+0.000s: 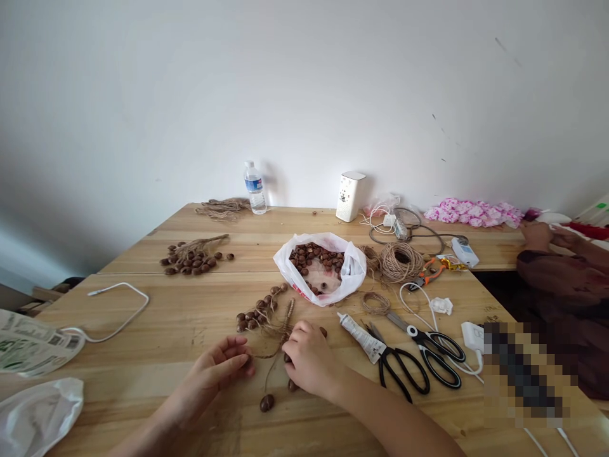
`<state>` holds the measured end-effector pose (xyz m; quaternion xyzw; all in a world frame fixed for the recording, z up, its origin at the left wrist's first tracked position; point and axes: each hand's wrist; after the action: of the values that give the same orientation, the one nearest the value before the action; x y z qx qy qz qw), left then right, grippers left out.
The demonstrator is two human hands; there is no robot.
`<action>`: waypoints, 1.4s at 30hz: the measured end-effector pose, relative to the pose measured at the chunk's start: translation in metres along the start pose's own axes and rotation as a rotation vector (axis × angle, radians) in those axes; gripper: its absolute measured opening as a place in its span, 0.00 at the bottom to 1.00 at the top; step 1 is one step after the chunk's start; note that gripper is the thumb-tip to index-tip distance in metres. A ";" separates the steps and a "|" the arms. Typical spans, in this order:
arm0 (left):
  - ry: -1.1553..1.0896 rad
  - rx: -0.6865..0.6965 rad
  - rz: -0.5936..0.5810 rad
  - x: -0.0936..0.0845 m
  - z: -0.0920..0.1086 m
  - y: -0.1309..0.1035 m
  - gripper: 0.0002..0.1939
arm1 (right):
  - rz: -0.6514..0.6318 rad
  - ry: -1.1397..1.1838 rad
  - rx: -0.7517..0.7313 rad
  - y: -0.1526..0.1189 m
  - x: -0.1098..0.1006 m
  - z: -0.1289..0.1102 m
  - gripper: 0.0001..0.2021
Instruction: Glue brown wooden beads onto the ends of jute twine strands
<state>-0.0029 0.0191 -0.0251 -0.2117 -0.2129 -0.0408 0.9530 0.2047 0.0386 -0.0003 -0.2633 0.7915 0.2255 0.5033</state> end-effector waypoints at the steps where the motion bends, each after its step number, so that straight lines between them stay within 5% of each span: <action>1: -0.005 0.000 -0.003 0.000 0.000 0.000 0.20 | 0.006 0.017 -0.010 0.000 0.000 0.000 0.05; 13: 0.011 -0.010 -0.006 -0.001 -0.001 -0.001 0.21 | 0.210 0.203 -0.188 0.003 -0.005 0.004 0.13; 30: 0.011 -0.009 0.001 0.000 0.001 -0.003 0.22 | 0.357 0.275 -0.275 0.003 0.002 0.004 0.07; 34: 0.010 -0.008 -0.006 -0.001 0.000 -0.003 0.21 | 0.306 0.253 -0.236 0.003 0.004 0.005 0.06; 42: 0.007 -0.009 0.015 0.002 0.002 -0.002 0.21 | 0.005 0.004 -0.087 0.002 -0.012 0.000 0.06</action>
<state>-0.0025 0.0184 -0.0219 -0.2174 -0.2079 -0.0351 0.9530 0.2070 0.0425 0.0112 -0.2832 0.7826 0.2604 0.4895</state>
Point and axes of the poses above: each hand's wrist, its own y-axis towards the middle knuckle, its own x-axis out of the palm, z = x × y, and after that the axes turned 2 degrees about -z, right-handed
